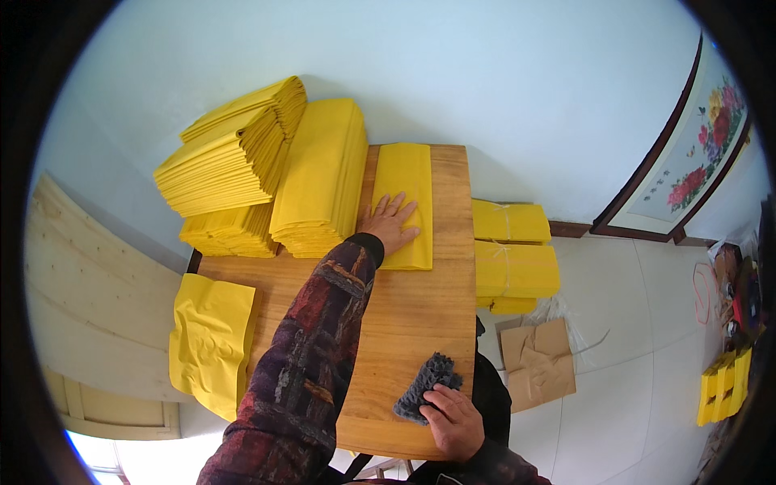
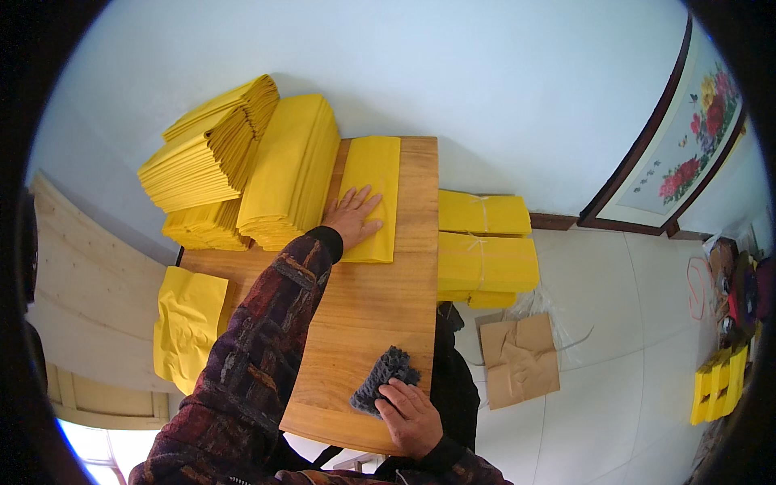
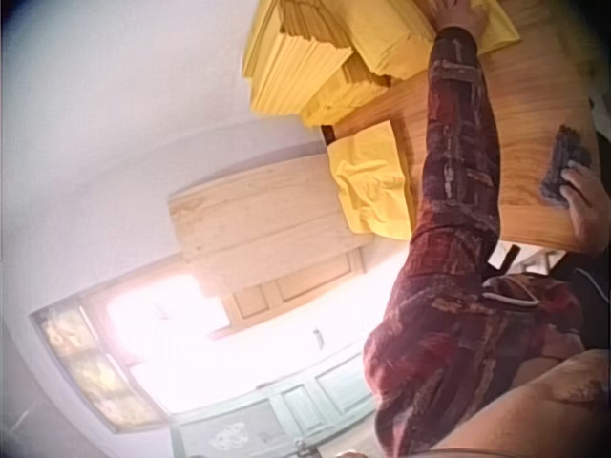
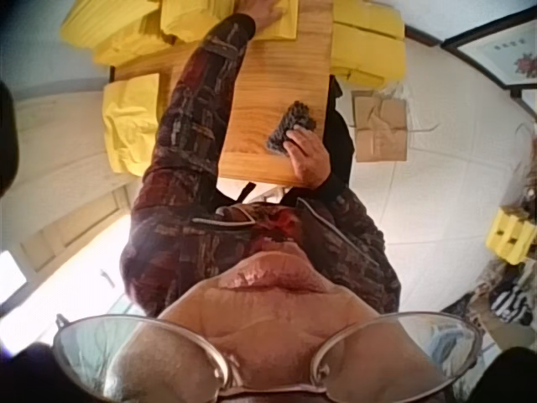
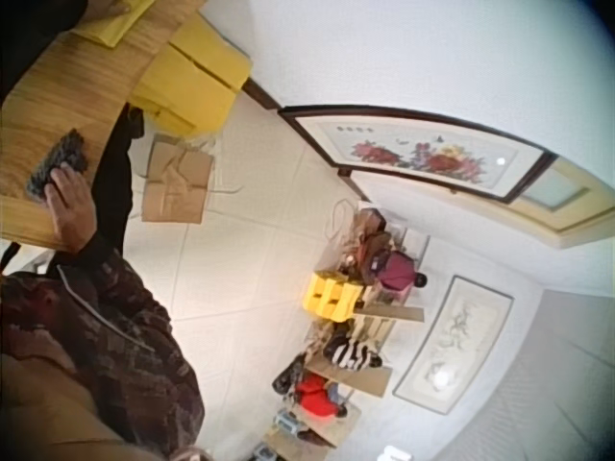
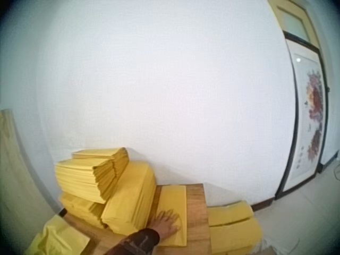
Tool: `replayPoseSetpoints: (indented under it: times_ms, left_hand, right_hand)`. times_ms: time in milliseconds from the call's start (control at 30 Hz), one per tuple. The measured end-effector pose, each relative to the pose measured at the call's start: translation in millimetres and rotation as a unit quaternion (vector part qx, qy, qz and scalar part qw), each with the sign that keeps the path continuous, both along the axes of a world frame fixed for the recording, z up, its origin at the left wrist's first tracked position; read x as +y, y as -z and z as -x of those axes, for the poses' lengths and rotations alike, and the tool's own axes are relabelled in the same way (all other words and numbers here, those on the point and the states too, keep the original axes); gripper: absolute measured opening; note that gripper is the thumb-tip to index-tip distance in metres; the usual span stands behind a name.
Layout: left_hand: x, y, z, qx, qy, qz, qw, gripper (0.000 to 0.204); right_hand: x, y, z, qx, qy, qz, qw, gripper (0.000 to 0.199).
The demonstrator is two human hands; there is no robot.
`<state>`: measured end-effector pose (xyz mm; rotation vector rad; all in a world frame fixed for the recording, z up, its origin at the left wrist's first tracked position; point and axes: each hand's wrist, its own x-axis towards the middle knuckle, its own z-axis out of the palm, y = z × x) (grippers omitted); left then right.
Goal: The person folds yellow paper sheets on a wooden table, smoothing each fold with both hands. They repeatedly pick up sheets, fold them in half, press the crease, and place them into a growing stack. A small dark cloth is used to wipe the table surface between folds.
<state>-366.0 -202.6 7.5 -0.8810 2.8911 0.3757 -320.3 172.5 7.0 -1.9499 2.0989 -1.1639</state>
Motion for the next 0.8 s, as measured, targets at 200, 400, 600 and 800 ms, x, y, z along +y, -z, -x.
replayPoseSetpoints:
  times_ms: [200,400,600,800]
  left_hand:
    - [-2,0,-1,-0.007,-0.001,-0.001,1.0,0.067]
    - [-2,3,0,-0.004,0.0,0.004,1.0,0.067]
    - [0,7,4,0.013,0.005,-0.005,1.0,0.066]
    - [-1,11,10,0.006,0.017,0.029,0.999,0.066]
  right_hand:
    - [0,-2,0,0.003,-0.003,-0.009,1.0,0.019]
    - [1,-4,1,-0.001,-0.003,-0.012,1.0,0.02]
    - [1,-3,1,-0.007,-0.003,-0.011,1.0,0.02]
    - [0,-1,2,-0.012,-0.004,0.0,1.0,0.021]
